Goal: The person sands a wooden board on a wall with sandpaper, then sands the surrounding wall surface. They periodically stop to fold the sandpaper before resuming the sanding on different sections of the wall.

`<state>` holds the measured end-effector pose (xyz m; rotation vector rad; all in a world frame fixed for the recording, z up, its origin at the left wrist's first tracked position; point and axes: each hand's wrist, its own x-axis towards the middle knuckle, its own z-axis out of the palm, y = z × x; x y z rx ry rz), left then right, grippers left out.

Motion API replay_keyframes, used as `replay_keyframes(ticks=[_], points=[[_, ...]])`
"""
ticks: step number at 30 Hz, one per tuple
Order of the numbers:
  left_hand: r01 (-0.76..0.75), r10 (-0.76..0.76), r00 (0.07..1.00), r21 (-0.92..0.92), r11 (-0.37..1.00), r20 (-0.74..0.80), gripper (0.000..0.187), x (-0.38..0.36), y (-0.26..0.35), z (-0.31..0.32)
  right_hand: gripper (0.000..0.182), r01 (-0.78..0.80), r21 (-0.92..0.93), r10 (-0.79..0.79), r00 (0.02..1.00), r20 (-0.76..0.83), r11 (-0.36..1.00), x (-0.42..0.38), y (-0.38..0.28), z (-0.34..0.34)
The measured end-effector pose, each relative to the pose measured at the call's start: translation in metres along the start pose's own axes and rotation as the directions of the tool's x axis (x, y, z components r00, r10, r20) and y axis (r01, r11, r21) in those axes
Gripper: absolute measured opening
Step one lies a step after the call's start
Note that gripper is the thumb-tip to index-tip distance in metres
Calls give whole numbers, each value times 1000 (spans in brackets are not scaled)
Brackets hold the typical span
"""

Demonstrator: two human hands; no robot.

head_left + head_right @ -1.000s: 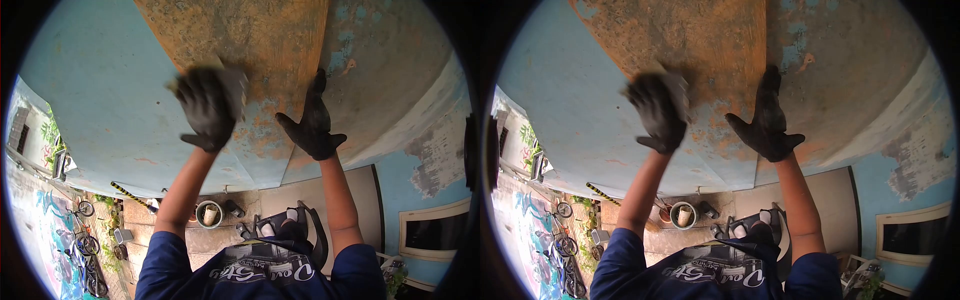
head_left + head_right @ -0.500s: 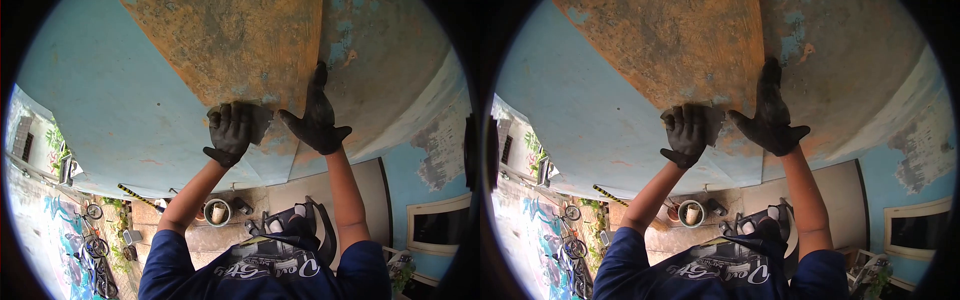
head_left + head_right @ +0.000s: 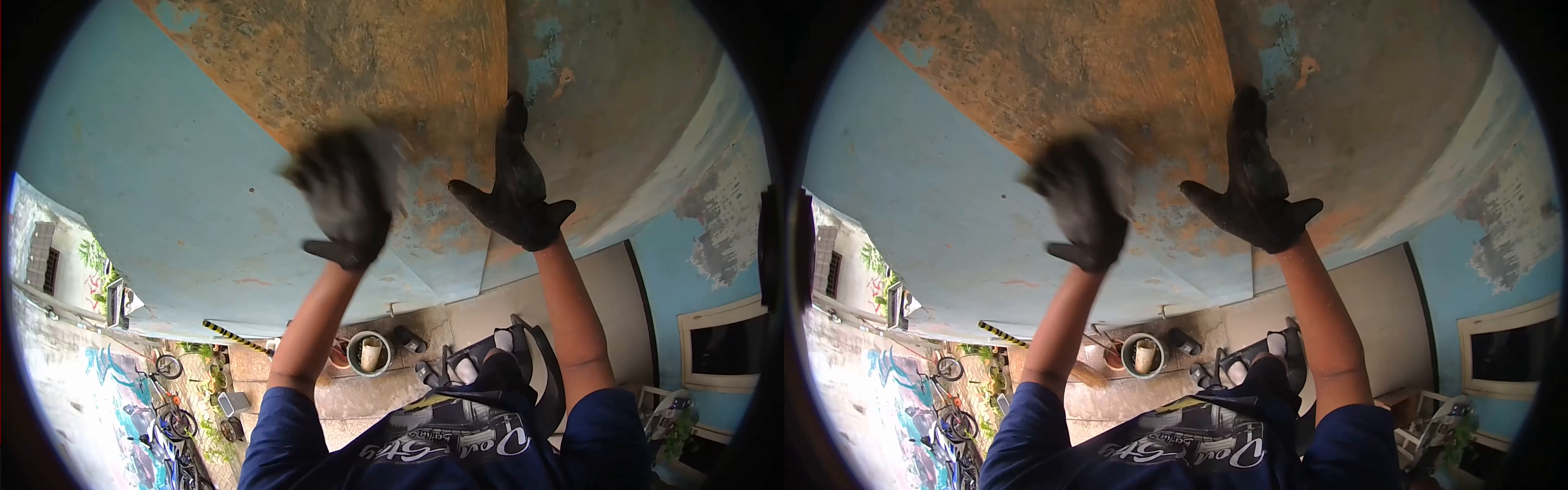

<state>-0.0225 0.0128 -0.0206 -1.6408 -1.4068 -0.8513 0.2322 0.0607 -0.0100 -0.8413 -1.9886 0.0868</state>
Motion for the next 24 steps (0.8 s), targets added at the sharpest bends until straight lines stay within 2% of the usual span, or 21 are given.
replay_keyframes(ticks=[1, 3, 5, 6, 7, 9, 10, 11, 12, 13, 14, 16, 17, 18, 19, 20, 23, 24], points=[[105, -106, 994, -78, 991, -14, 66, 25, -9, -11, 119, -13, 17, 13, 1000, -13, 1000, 0, -2, 1], [79, -54, 978, 120, 990, -202, 65, 37, 4, -3, 120, -24, 34, 24, 1000, -13, 999, 1, 0, 1], [-8, 17, 999, 189, 982, -49, 58, -27, 10, 23, 118, 34, -12, -34, 999, -14, 999, 1, 5, 0], [-114, 114, 993, 150, 982, 9, 52, -69, 13, 37, 118, 28, -8, -28, 999, -16, 1000, -3, 5, 0], [-108, 99, 978, 40, 993, 185, 53, -90, 18, 32, 117, 42, -9, -42, 999, -1, 999, -4, 8, 0], [-83, 56, 936, 64, 995, 348, 76, -76, 22, 20, 116, 74, -30, -75, 997, -9, 997, 3, 13, -3], [-14, -7, 962, 74, 997, 274, 79, -62, 15, 23, 115, 84, 3, -84, 996, -27, 996, 3, 12, -3], [58, -73, 974, 80, 995, 213, 82, -11, 17, -1, 114, 86, 42, -85, 996, -36, 995, 0, 10, -2], [60, -60, 998, 15, 998, 14, 80, 36, 11, -16, 114, 81, 43, -80, 996, -33, 996, 0, 7, 0], [55, -63, 981, -48, 997, -184, 79, 63, 5, -24, 114, 31, 37, -30, 999, -17, 999, 0, 4, 0], [65, -73, 981, -48, 997, -180, 79, 56, 6, -21, 114, -15, 28, 15, 1000, 0, 999, 1, 3, -2], [-43, 54, 996, 153, 987, -66, 69, 31, 10, 2, 113, 21, 45, -21, 1000, -9, 999, 2, 6, -3], [-80, 93, 991, 126, 989, -99, 41, -4, 23, 15, 113, 45, 68, -43, 999, -22, 997, 1, 7, -2], [-160, 156, 987, 99, 982, 43, 41, -53, 28, 31, 113, 38, 72, -37, 999, -23, 997, -4, 6, -3], [-183, 184, 971, -20, 983, 155, 43, -85, 33, 38, 114, 37, 56, -39, 999, 19, 998, -5, 8, -5], [-151, 157, 965, -44, 988, 208, 46, -97, 40, 34, 115, 46, 34, -47, 997, 55, 998, 0, 11, -7], [-17, 10, 994, 67, 998, 107, 64, -39, 23, 28, 114, 5, 64, -9, 998, 63, 998, 0, 10, -12], [10, -13, 999, -54, 998, -48, 67, 6, 17, 7, 114, 2, 60, -6, 998, 68, 998, 0, 11, -11]])
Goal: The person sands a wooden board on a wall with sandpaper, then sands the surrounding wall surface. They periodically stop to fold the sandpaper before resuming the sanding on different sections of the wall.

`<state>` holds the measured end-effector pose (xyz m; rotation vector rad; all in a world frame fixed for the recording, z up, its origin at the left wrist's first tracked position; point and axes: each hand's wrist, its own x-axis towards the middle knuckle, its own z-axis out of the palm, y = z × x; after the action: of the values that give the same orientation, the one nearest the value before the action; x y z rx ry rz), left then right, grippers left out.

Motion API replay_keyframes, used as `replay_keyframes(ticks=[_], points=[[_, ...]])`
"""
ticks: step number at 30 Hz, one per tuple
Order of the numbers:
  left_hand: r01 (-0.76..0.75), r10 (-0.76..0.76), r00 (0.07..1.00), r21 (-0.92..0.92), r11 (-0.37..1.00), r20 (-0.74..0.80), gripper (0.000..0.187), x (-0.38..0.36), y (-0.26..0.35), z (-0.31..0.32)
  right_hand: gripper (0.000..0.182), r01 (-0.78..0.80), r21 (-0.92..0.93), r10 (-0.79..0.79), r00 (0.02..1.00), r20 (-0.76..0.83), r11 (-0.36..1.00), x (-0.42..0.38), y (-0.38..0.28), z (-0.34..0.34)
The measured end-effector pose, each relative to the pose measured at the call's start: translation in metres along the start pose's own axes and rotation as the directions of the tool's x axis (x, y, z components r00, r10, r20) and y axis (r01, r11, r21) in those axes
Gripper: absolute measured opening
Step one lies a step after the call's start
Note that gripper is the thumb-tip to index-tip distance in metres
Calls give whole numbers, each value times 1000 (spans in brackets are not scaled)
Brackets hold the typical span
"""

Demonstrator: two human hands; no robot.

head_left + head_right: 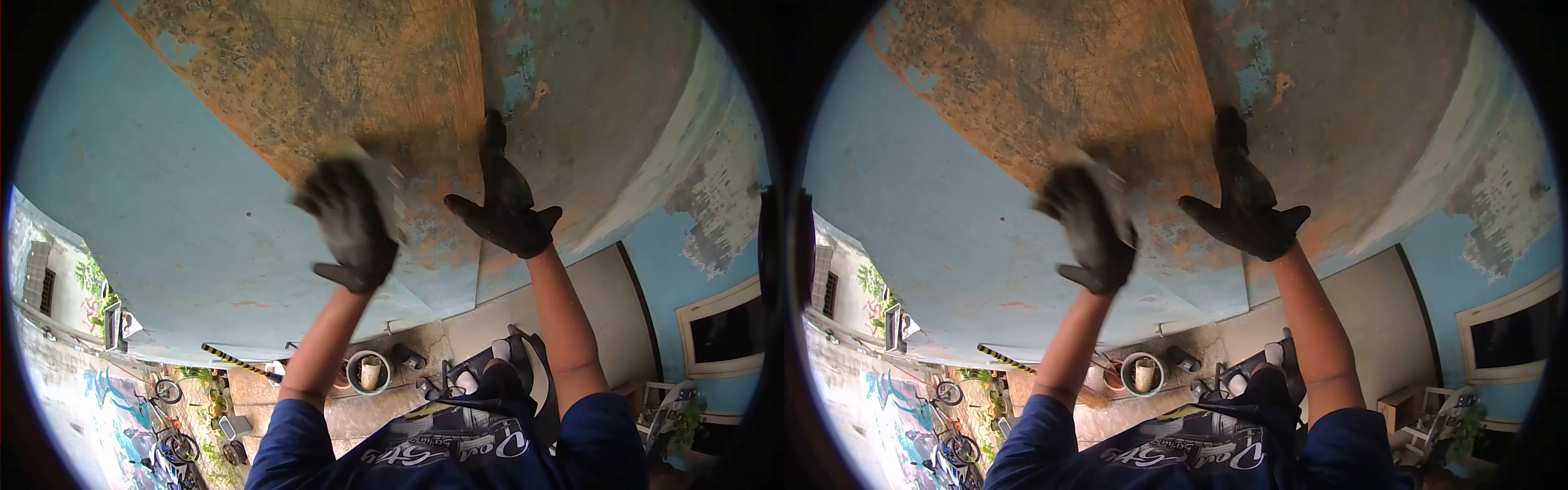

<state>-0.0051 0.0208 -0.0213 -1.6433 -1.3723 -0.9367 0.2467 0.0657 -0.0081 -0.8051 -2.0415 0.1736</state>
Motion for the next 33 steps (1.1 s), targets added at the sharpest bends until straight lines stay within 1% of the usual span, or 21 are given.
replay_keyframes(ticks=[1, 2, 4, 5, 7, 8, 10, 11, 13, 14, 15, 17, 18, 20, 23, 25, 27, 29, 30, 31, 33], points=[[12, -30, 988, -121, 993, -152, 70, 34, -2, -16, 114, 9, -32, -10, 1000, -13, 999, 0, 0, 2], [15, -33, 989, -121, 993, -147, 70, 32, -2, -16, 113, 19, -61, -21, 1000, -24, 998, -1, -1, 4], [-22, 23, 1000, 210, 977, -4, 74, 31, -1, -12, 112, 25, -38, -26, 999, -28, 999, 0, 0, 5], [-27, 27, 1000, 193, 981, 6, 60, 0, 6, 2, 112, 23, -14, -24, 999, -36, 1000, 0, 0, 4], [-94, 85, 972, 28, 995, 219, 59, -60, 12, 14, 112, 24, -3, -24, 1000, -19, 1000, -4, 1, 2], [-104, 96, 972, 27, 994, 212, 59, -50, 12, 12, 111, 30, -1, -31, 999, -13, 1000, -2, 3, 1], [10, -22, 989, 87, 996, 146, 58, -29, 9, 7, 111, 41, -3, -41, 999, -32, 999, 3, 6, 0], [52, -72, 983, 119, 992, 171, 75, -3, -2, -7, 110, 40, 7, -39, 999, -26, 999, -1, 6, 2], [141, -142, 990, 31, 989, 4, 70, 29, -8, -22, 110, 9, 24, -8, 999, -31, 1000, -2, 1, 3], [7, 5, 995, 126, 992, -103, 61, 16, -9, -6, 110, -5, 38, 6, 999, -39, 999, -2, -1, 2], [15, -2, 995, 127, 992, -100, 61, -20, -10, 12, 110, -3, 38, 4, 1000, -31, 999, 0, 0, 0], [-267, 245, 954, 114, 957, 173, 50, -98, -9, 28, 110, -23, 53, 24, 1000, -16, 998, -1, -1, -1], [-265, 243, 955, 121, 957, 170, 50, -101, -2, 20, 110, -15, 54, 16, 1000, -17, 998, -2, -1, -1], [-145, 137, 933, -1, 990, 332, 47, -94, 8, 12, 109, 3, 25, -2, 1000, -15, 1000, 0, 3, -1], [-90, 92, 995, 77, 993, -28, 46, 35, 16, -21, 106, -41, 136, 48, 998, -51, 990, 1, -1, 3], [-83, 93, 983, 62, 995, -161, 47, 65, 20, -21, 101, -44, 180, 54, 997, -51, 983, -1, 2, 2], [-151, 163, 981, 118, 982, -105, 45, 45, 28, -2, 97, -49, 220, 62, 997, -52, 974, -4, 5, -2], [-265, 261, 962, 38, 964, 82, 35, -62, 27, 37, 86, -173, 508, 187, 982, 23, 844, -17, 2, -6], [-257, 281, 946, -154, 954, 161, 33, -104, 30, 47, 86, -173, 506, 189, 982, 20, 845, -26, 3, -2], [-264, 317, 896, -198, 944, 312, 34, -118, 35, 37, 81, -317, 462, 353, 936, 10, 828, -43, 8, 9], [-199, 281, 889, -248, 948, 362, 41, -118, 58, 23, 73, -518, 481, 602, 798, -25, 707, -91, 17, 47]])
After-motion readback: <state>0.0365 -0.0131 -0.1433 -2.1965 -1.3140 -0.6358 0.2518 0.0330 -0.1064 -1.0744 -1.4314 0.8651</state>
